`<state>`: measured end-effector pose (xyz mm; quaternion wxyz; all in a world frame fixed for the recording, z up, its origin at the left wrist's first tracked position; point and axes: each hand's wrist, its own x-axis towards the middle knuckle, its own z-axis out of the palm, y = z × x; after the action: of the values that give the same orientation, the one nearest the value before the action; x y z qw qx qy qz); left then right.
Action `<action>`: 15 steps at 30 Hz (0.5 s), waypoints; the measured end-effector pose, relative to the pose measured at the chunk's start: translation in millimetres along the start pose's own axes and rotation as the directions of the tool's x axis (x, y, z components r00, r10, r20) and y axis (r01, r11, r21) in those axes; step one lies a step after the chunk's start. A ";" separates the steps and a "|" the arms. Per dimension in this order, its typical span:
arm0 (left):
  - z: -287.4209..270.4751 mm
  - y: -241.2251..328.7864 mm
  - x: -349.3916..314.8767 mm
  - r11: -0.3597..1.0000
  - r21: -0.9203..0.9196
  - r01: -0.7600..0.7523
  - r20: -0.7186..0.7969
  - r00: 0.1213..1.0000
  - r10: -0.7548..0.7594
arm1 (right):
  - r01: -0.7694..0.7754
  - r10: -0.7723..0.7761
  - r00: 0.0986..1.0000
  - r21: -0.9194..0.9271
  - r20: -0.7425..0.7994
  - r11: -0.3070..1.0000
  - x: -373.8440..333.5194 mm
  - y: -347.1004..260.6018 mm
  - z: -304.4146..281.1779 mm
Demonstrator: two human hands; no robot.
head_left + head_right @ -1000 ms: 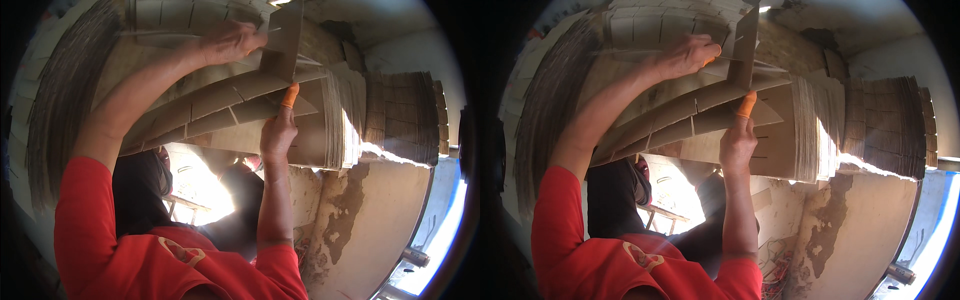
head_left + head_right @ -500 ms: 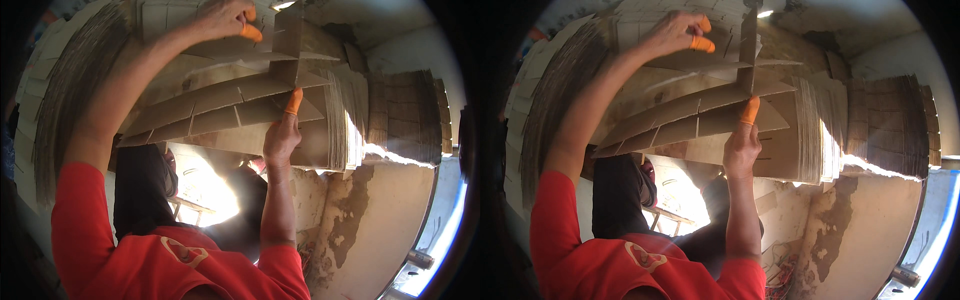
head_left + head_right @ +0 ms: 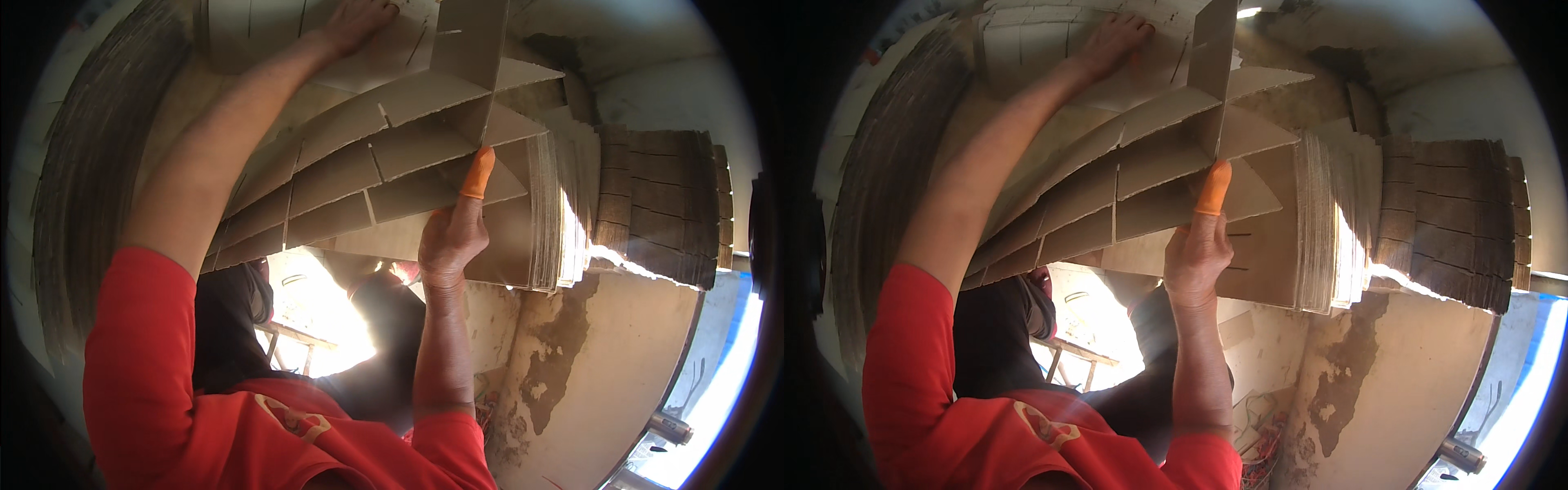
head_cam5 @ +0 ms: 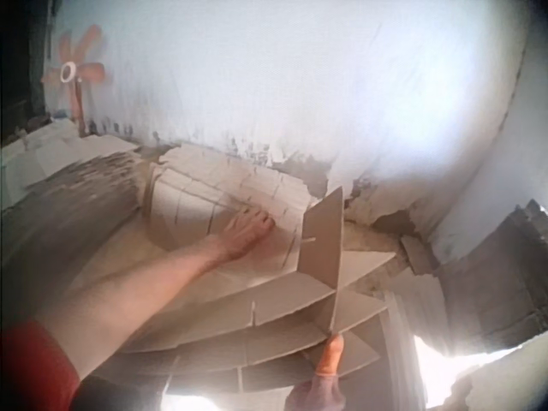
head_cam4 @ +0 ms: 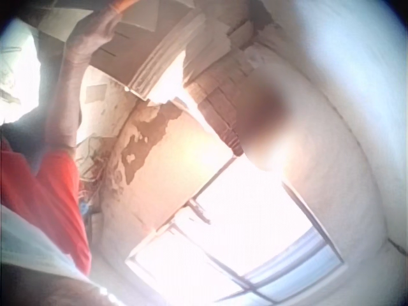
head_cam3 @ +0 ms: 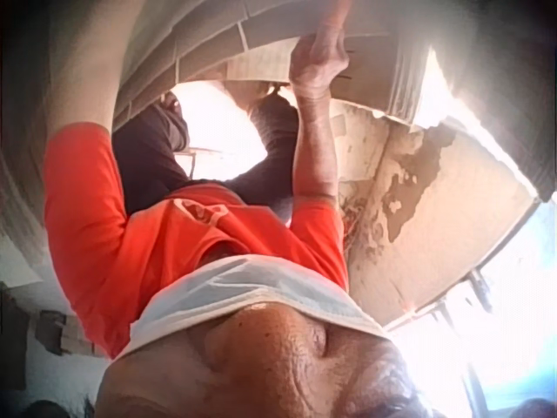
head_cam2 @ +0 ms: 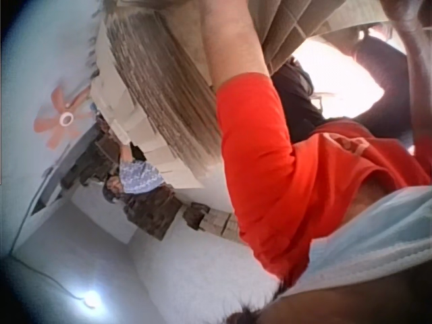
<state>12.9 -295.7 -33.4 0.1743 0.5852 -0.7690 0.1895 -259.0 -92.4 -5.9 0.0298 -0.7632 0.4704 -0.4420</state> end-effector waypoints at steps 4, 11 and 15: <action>-5.2 -5.8 -5.2 0.990 -0.109 -0.088 -0.090 0.993 0.078 | 0.003 -0.003 1.000 0.029 -0.002 1.000 0.0 0.4 0.7; -33.7 6.2 -10.2 0.945 -0.315 -0.085 -0.069 0.995 0.067 | 0.007 -0.008 0.999 0.029 0.035 1.000 2.3 -8.1 -5.5; -48.3 11.1 -12.6 0.942 -0.295 -0.158 -0.173 0.979 0.110 | -0.049 0.042 0.995 0.084 0.085 0.995 -0.2 -12.4 -13.4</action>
<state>7.6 -258.6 1.3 0.3087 0.4809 -0.8113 0.1236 -260.0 -80.3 7.8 0.0925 -0.7681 0.4664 -0.4288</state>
